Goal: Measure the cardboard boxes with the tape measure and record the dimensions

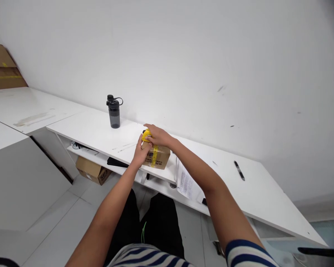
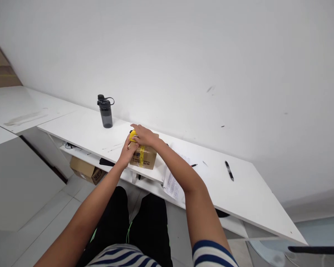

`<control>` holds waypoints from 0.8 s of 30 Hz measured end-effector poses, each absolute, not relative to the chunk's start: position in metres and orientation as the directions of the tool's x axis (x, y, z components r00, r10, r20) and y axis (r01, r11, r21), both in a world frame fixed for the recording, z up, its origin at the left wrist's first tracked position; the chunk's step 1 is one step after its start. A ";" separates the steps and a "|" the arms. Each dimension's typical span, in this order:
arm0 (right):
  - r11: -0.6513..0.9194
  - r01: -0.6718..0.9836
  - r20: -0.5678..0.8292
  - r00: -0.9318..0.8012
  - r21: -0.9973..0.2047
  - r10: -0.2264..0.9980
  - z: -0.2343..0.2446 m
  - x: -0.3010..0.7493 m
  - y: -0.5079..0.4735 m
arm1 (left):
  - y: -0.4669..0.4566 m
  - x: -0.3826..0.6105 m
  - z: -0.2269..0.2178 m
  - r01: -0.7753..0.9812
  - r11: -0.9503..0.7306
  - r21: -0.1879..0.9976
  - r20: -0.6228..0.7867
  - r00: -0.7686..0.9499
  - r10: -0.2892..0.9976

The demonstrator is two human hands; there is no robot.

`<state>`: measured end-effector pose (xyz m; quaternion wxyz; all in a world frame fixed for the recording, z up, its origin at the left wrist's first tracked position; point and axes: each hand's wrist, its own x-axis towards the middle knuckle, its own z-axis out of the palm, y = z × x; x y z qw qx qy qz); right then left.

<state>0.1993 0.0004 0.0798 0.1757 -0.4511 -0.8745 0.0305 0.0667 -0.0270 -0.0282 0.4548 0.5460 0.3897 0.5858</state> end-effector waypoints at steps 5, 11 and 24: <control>0.621 0.766 0.238 -0.581 -0.163 0.779 0.084 0.212 -0.007 | -0.032 0.069 -0.028 0.050 -0.277 0.960 0.280 -0.087 0.956; 0.496 0.851 0.169 -0.470 -0.175 0.866 0.090 0.259 -0.042 | -0.037 0.068 -0.019 0.443 -0.305 0.843 0.375 -0.078 0.924; 0.193 0.958 0.043 -0.188 -0.214 0.981 0.102 0.332 -0.121 | -0.028 0.063 -0.010 0.537 -0.358 0.764 0.413 0.020 0.911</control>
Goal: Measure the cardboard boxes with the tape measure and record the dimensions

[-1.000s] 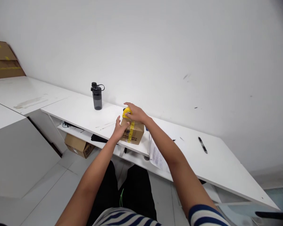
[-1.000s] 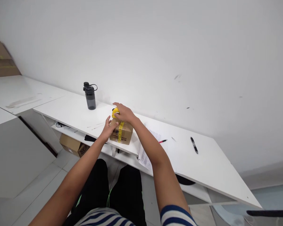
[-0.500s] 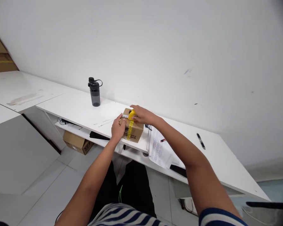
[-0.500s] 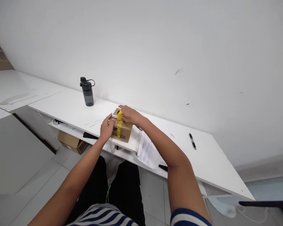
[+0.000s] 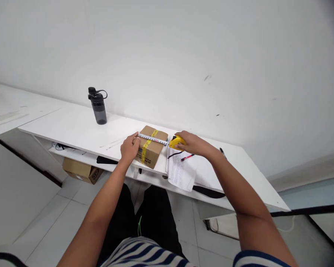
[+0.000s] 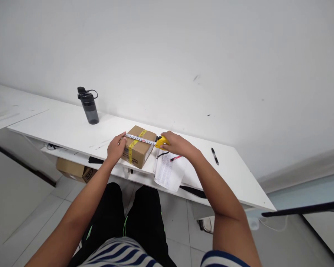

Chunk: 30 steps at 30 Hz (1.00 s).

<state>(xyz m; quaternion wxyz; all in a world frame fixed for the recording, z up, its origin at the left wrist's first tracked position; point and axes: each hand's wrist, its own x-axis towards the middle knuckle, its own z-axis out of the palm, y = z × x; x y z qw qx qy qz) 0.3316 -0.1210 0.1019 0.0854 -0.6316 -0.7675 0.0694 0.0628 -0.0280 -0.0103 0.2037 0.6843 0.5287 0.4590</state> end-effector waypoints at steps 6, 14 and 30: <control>0.297 0.917 0.167 -0.260 -0.265 0.951 0.096 0.317 -0.102 | -0.021 0.064 -0.020 0.411 -0.341 0.845 0.373 0.003 0.928; 0.443 0.815 0.332 -0.328 -0.375 0.884 0.078 0.259 -0.065 | -0.027 0.068 -0.022 0.244 -0.327 0.913 0.338 -0.004 0.941; 0.406 0.559 0.438 -0.083 -0.723 0.895 0.090 0.266 -0.037 | -0.047 -0.006 -0.058 -0.053 -0.284 0.957 0.282 -0.055 0.958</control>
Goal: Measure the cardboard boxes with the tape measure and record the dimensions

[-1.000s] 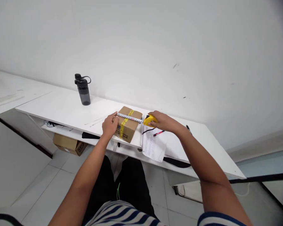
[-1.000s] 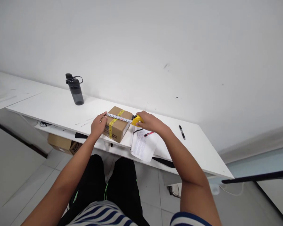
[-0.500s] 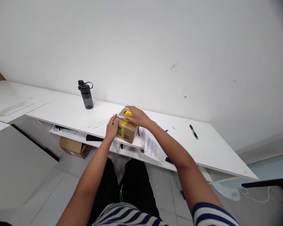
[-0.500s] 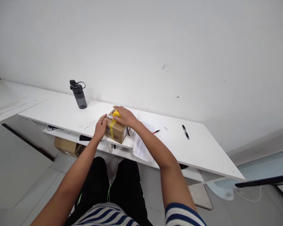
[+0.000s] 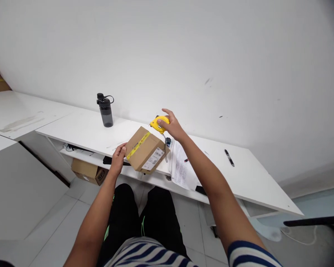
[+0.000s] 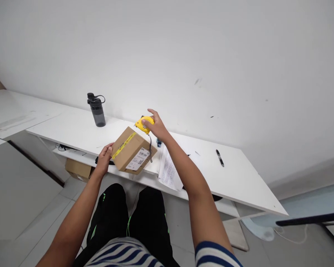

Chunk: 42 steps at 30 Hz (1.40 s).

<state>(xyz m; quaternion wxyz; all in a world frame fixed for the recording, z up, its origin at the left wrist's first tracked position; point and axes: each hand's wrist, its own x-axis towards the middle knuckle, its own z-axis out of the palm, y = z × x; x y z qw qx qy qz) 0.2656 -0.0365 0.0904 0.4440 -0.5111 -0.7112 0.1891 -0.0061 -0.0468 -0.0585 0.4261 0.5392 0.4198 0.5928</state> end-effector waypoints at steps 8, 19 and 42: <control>0.245 0.481 0.404 0.260 -0.842 0.877 0.046 0.214 -0.041 | -0.002 -0.016 -0.049 0.605 -0.124 0.787 0.211 -0.075 0.974; 0.241 0.727 0.369 0.018 -0.643 0.929 0.063 0.148 -0.015 | -0.014 -0.045 -0.035 0.449 -0.053 0.892 0.156 -0.195 0.968; 0.609 0.758 0.446 -0.473 -0.235 0.760 0.071 0.153 -0.032 | -0.063 0.016 -0.028 0.050 -0.412 0.910 0.414 -0.032 0.910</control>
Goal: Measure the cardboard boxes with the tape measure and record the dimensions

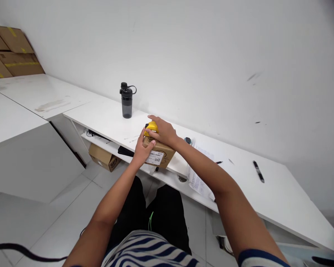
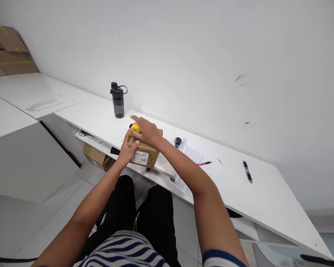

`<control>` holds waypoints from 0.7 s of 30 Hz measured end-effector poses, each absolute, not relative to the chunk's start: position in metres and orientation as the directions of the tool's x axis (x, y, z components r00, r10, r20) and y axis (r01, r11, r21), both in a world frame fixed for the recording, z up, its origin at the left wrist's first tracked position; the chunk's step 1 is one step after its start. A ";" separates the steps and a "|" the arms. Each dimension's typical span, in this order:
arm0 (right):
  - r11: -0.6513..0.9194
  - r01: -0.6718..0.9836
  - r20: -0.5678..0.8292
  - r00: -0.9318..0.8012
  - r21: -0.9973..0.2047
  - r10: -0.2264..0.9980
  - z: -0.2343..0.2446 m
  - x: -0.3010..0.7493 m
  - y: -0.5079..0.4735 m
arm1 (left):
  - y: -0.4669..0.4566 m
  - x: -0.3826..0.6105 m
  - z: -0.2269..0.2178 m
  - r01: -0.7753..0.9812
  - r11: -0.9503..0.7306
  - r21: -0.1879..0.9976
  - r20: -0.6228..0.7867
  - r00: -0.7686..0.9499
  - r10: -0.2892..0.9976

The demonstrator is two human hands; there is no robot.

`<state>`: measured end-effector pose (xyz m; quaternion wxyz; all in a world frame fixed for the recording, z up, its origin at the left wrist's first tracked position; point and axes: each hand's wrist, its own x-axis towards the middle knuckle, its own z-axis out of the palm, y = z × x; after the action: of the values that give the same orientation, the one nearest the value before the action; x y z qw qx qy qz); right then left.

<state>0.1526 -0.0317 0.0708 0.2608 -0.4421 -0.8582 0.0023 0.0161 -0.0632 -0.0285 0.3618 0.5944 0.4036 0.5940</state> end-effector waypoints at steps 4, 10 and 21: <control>0.629 0.755 0.432 -0.512 -0.187 0.743 0.076 0.154 -0.029 | -0.061 0.019 -0.031 0.053 -0.415 0.908 0.417 -0.044 0.908; 0.677 0.717 0.446 -0.557 -0.169 0.701 0.074 0.162 -0.023 | -0.063 0.024 -0.033 0.074 -0.417 0.906 0.423 -0.113 0.899; 0.679 0.713 0.459 -0.550 -0.177 0.697 0.072 0.178 -0.024 | -0.066 0.022 -0.021 0.318 -0.349 0.882 0.403 -0.123 0.907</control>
<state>0.1778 -0.0245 0.0717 0.2542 -0.4005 -0.8802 -0.0150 0.0223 -0.0663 -0.0208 0.2659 0.6065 0.5050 0.5536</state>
